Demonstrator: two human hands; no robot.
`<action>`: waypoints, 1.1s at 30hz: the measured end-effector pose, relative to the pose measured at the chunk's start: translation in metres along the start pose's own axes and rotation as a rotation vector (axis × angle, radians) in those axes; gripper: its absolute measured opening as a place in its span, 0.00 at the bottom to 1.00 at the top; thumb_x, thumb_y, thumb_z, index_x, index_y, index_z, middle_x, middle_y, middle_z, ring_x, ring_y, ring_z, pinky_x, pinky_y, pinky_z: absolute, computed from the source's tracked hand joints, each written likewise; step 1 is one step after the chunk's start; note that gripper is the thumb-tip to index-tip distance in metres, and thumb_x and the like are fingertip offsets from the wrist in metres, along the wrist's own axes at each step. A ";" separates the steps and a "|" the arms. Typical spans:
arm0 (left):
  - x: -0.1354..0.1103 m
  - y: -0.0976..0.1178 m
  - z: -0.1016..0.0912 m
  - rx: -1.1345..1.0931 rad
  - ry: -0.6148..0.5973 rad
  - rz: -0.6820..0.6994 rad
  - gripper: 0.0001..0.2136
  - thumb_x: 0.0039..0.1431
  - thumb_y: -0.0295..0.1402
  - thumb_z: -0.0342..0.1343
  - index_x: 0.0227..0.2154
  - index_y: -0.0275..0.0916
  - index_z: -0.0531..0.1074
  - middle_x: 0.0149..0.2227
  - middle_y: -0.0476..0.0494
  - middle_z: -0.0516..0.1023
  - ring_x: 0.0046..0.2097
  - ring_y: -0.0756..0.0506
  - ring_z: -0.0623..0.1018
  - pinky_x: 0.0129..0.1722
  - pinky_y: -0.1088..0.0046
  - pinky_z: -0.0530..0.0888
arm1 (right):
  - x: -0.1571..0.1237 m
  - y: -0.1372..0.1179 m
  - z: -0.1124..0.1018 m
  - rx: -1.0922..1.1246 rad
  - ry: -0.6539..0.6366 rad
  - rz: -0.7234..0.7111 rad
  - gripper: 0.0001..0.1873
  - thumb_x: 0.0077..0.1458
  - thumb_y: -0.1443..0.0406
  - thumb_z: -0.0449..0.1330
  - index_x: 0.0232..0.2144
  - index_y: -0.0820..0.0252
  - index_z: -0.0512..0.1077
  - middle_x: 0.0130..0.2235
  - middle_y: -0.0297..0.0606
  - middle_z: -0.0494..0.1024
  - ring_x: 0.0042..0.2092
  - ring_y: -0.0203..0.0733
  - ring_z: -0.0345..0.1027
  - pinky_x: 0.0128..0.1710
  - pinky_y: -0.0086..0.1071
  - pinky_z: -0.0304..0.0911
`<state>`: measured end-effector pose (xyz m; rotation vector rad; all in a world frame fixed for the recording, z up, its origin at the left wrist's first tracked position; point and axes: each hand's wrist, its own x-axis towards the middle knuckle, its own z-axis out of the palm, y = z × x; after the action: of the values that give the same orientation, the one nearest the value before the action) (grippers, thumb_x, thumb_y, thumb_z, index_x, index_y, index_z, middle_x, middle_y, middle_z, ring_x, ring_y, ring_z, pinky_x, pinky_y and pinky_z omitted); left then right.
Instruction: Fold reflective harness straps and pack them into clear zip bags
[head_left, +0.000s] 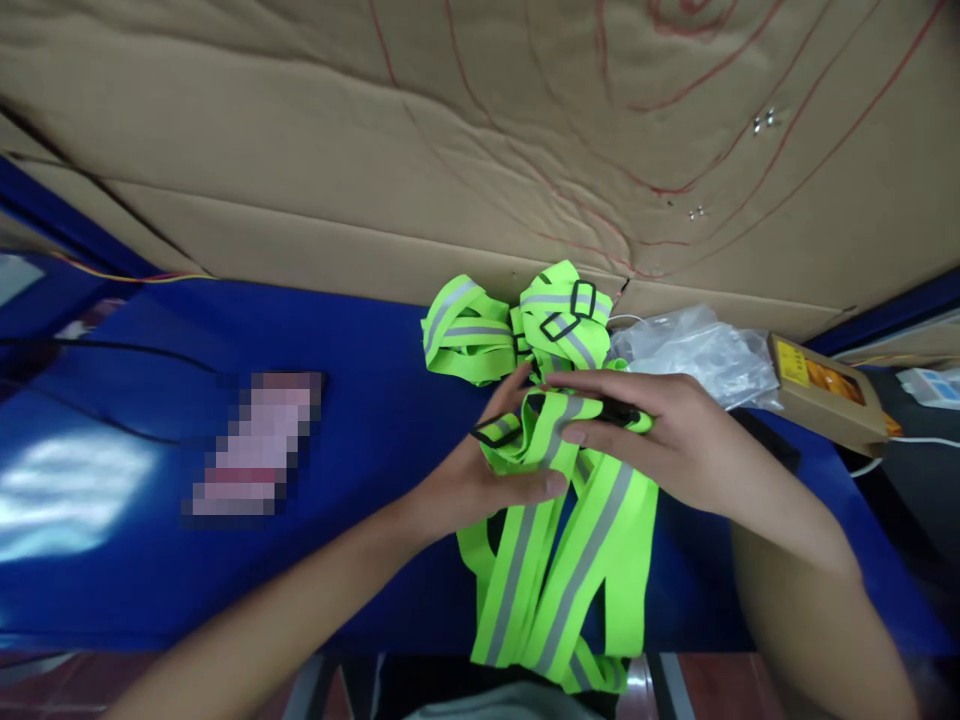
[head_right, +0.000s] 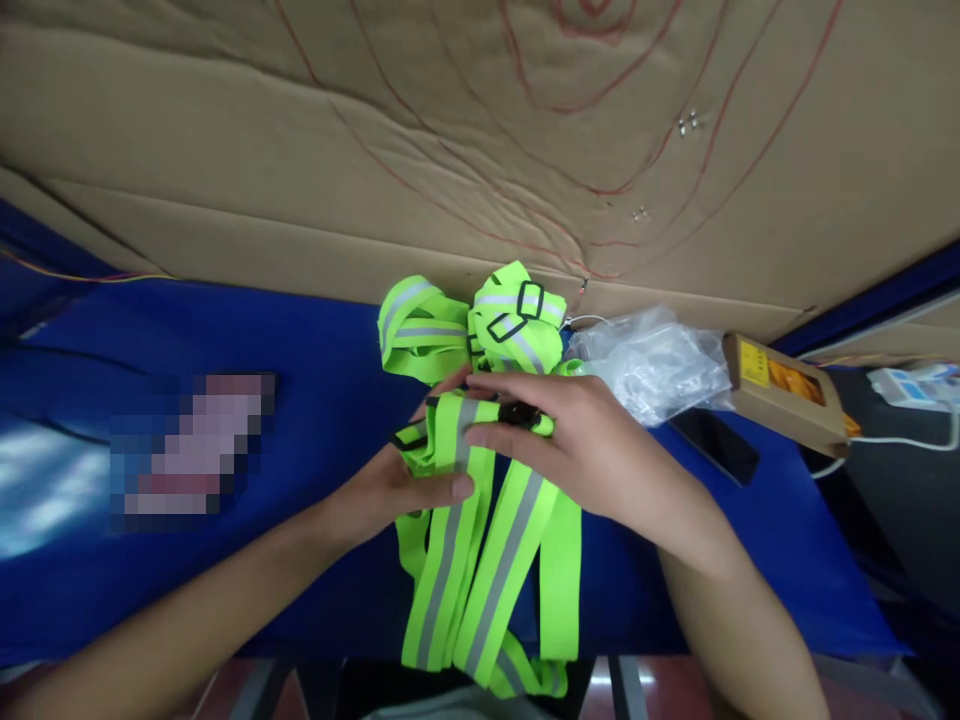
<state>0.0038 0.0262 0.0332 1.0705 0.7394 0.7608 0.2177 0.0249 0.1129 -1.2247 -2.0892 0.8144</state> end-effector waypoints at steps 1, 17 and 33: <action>0.001 0.002 -0.003 0.018 0.034 0.049 0.50 0.46 0.41 0.76 0.71 0.53 0.56 0.71 0.42 0.63 0.72 0.32 0.61 0.68 0.54 0.66 | -0.001 0.001 -0.001 -0.012 0.019 -0.002 0.19 0.62 0.57 0.67 0.55 0.45 0.79 0.52 0.32 0.84 0.51 0.49 0.80 0.51 0.35 0.72; -0.013 -0.010 0.009 0.310 -0.217 0.022 0.20 0.62 0.49 0.62 0.46 0.37 0.79 0.42 0.43 0.83 0.47 0.40 0.80 0.47 0.67 0.77 | -0.001 -0.010 0.014 -0.092 0.097 0.035 0.18 0.59 0.58 0.70 0.50 0.55 0.80 0.46 0.33 0.85 0.43 0.39 0.80 0.45 0.29 0.73; -0.001 -0.025 0.021 -0.286 0.057 -0.202 0.27 0.46 0.43 0.76 0.47 0.35 0.80 0.48 0.38 0.84 0.52 0.35 0.82 0.52 0.61 0.76 | 0.002 0.017 0.011 -0.176 -0.190 0.244 0.31 0.60 0.45 0.64 0.57 0.57 0.74 0.44 0.41 0.83 0.37 0.44 0.78 0.35 0.36 0.72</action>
<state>0.0248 0.0083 0.0161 0.7068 0.7490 0.7007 0.2185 0.0313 0.0934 -1.5749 -2.2296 0.8997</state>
